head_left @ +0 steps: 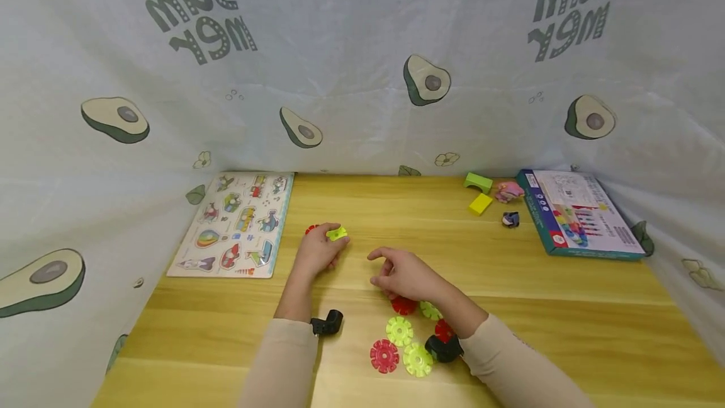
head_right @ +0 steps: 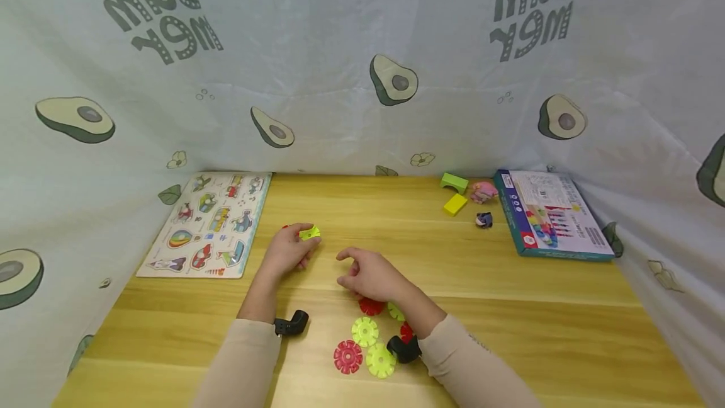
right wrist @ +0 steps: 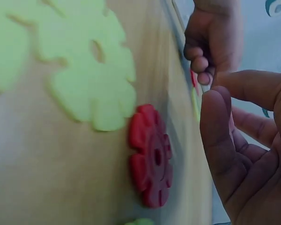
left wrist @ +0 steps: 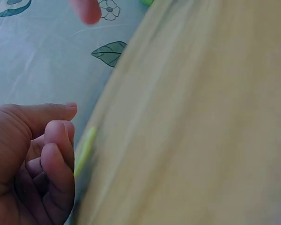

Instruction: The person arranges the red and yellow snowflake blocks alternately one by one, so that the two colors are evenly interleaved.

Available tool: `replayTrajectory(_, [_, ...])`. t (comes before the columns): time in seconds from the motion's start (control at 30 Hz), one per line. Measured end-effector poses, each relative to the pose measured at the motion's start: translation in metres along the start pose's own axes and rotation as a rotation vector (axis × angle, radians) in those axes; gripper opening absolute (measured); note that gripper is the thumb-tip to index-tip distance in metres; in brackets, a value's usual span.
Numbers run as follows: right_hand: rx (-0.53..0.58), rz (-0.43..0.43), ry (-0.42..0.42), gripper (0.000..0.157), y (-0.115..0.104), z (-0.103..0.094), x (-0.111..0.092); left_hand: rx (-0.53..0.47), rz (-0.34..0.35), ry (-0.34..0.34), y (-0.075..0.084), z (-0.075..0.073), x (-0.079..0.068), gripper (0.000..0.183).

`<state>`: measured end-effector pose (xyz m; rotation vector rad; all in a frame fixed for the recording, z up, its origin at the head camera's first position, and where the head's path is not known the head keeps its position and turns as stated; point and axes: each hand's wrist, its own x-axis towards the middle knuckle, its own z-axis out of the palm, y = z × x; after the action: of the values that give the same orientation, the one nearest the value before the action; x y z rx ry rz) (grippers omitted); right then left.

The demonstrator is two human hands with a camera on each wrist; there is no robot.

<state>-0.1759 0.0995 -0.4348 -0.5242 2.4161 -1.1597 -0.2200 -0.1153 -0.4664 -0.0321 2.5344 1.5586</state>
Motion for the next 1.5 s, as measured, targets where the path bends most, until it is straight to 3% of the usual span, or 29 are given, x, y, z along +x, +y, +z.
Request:
replayTrajectory(0.2, [-0.037, -0.038, -0.076, 0.034, 0.007, 0.007, -0.031, -0.103, -0.018, -0.005, -0.007, 0.006, -0.001, 0.050])
replayTrajectory(0.37, [-0.052, -0.088, -0.230, 0.037, 0.007, 0.016, -0.054, -0.125, -0.023, -0.029, -0.008, 0.005, -0.001, 0.049])
replayTrajectory(0.63, [-0.111, -0.110, -0.324, 0.043, 0.006, 0.025, -0.067, -0.133, -0.029, -0.027, -0.010, 0.005, 0.003, 0.051])
replayTrajectory(0.8, [-0.206, -0.157, -0.323, 0.038, 0.006, 0.027, -0.067, -0.123, -0.021, -0.018, -0.012, 0.005, 0.002, 0.048])
replayTrajectory(1.03, [-0.295, -0.157, -0.275, 0.035, 0.000, 0.028, -0.064, -0.109, -0.023, -0.006, -0.013, 0.005, 0.003, 0.045])
replayTrajectory(1.17, [-0.320, -0.216, -0.232, 0.033, -0.002, 0.027, -0.063, -0.108, -0.039, -0.002, -0.012, 0.006, 0.003, 0.045])
replayTrajectory(1.3, [-0.263, -0.245, -0.237, 0.024, -0.004, 0.023, -0.058, -0.106, -0.047, 0.004, -0.011, 0.007, 0.003, 0.045])
replayTrajectory(1.4, [-0.150, -0.196, -0.244, 0.016, -0.006, 0.018, -0.050, -0.109, -0.048, 0.007, -0.011, 0.007, 0.003, 0.044])
replayTrajectory(1.5, [-0.025, -0.126, -0.190, 0.013, -0.007, 0.014, -0.036, -0.111, -0.068, 0.014, -0.011, 0.007, 0.003, 0.044])
